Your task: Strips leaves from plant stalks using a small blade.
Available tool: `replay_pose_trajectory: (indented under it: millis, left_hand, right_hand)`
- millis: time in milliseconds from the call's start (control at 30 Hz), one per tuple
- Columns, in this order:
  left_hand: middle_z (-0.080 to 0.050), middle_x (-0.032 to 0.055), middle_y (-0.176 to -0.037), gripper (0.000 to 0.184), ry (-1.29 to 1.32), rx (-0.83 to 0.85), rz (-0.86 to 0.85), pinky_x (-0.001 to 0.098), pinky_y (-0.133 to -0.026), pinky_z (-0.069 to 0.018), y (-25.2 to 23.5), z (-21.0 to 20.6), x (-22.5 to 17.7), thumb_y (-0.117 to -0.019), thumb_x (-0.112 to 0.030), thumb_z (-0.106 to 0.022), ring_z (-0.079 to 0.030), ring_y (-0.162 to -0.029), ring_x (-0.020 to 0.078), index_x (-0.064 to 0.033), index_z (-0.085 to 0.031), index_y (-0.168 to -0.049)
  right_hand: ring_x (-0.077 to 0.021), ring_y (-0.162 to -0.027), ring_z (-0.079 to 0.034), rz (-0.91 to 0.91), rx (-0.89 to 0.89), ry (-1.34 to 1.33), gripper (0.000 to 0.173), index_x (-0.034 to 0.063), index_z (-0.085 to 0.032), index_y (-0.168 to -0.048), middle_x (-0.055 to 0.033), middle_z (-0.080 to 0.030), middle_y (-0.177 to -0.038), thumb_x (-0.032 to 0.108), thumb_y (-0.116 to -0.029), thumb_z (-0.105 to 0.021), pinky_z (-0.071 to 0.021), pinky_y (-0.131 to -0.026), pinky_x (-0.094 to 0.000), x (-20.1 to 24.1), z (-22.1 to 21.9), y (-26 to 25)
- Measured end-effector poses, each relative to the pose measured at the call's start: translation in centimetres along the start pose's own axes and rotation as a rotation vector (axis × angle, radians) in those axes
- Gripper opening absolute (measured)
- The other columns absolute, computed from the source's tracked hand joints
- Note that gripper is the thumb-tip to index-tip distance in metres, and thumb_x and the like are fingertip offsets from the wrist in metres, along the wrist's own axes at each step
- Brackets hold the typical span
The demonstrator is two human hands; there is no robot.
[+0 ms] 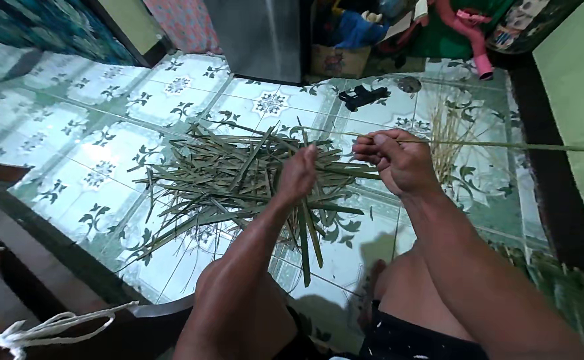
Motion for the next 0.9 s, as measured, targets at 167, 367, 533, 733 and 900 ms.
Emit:
replay_pose_trajectory:
  millis: [167,367,533,733,900]
  left_hand:
    - [-0.068,0.0189,-0.099,0.054,-0.02,0.012,-0.02,0.0528,-0.078,-0.0554,0.3,-0.7,-0.5,-0.1126,-0.039,-0.026,-0.067,-0.087,0.0312,-0.0011,-0.063,-0.122]
    - [-0.065,0.0262,-0.115,0.064,-0.021,-0.018,0.227,0.0602,-0.092,-0.0492,-2.2,2.8,5.1,-0.1127,-0.041,-0.02,-0.064,-0.107,0.0393,0.004,-0.064,-0.123]
    - [-0.062,0.017,-0.087,0.058,0.013,-0.077,0.061,0.0481,-0.069,-0.0523,-0.2,2.0,2.0,-0.1125,-0.04,-0.023,-0.06,-0.074,0.0275,0.0008,-0.062,-0.122]
    - [-0.061,0.0157,-0.084,0.058,0.019,-0.026,-0.01,0.0471,-0.068,-0.0523,-0.4,0.4,1.3,-0.1124,-0.04,-0.024,-0.059,-0.072,0.0264,0.0012,-0.063,-0.12]
    - [-0.066,0.0196,-0.095,0.057,0.007,-0.01,0.018,0.0519,-0.076,-0.054,-0.5,-0.5,1.3,-0.1122,-0.041,-0.024,-0.065,-0.083,0.0311,-0.0002,-0.063,-0.12]
  right_hand:
    - [-0.0204,-0.089,-0.076,0.019,0.022,0.0,0.02,0.0065,-0.067,-0.106,-0.0074,-0.076,-0.103,0.006,-0.1043,-0.047,-0.0638,-0.085,-0.0381,0.0,0.1,0.1]
    - [-0.0199,-0.088,-0.076,0.041,-0.021,0.025,0.018,0.0084,-0.066,-0.105,-0.006,-0.076,-0.102,0.008,-0.1041,-0.048,-0.064,-0.083,-0.0378,1.3,2.3,-0.3]
    - [-0.0186,-0.088,-0.075,0.026,-0.026,0.085,0.017,0.007,-0.065,-0.108,-0.0048,-0.076,-0.103,0.005,-0.1038,-0.049,-0.064,-0.083,-0.036,1.2,2.0,-0.2]
    - [-0.0189,-0.087,-0.075,0.027,0.014,-0.013,0.02,0.0073,-0.066,-0.109,-0.0067,-0.076,-0.103,0.006,-0.1034,-0.047,-0.0637,-0.083,-0.0364,0.7,0.7,0.0]
    - [-0.0198,-0.085,-0.076,-0.018,-0.041,-0.043,0.02,0.0067,-0.064,-0.107,-0.0075,-0.076,-0.099,0.006,-0.1041,-0.044,-0.0638,-0.083,-0.0373,0.7,1.1,-0.2]
Point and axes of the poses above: each hand's wrist, its own y-axis away from the middle knuckle, its own z-axis out of the back of the hand, x = y × z, the point moved 1 cm from there along -y, towards the middle knuckle
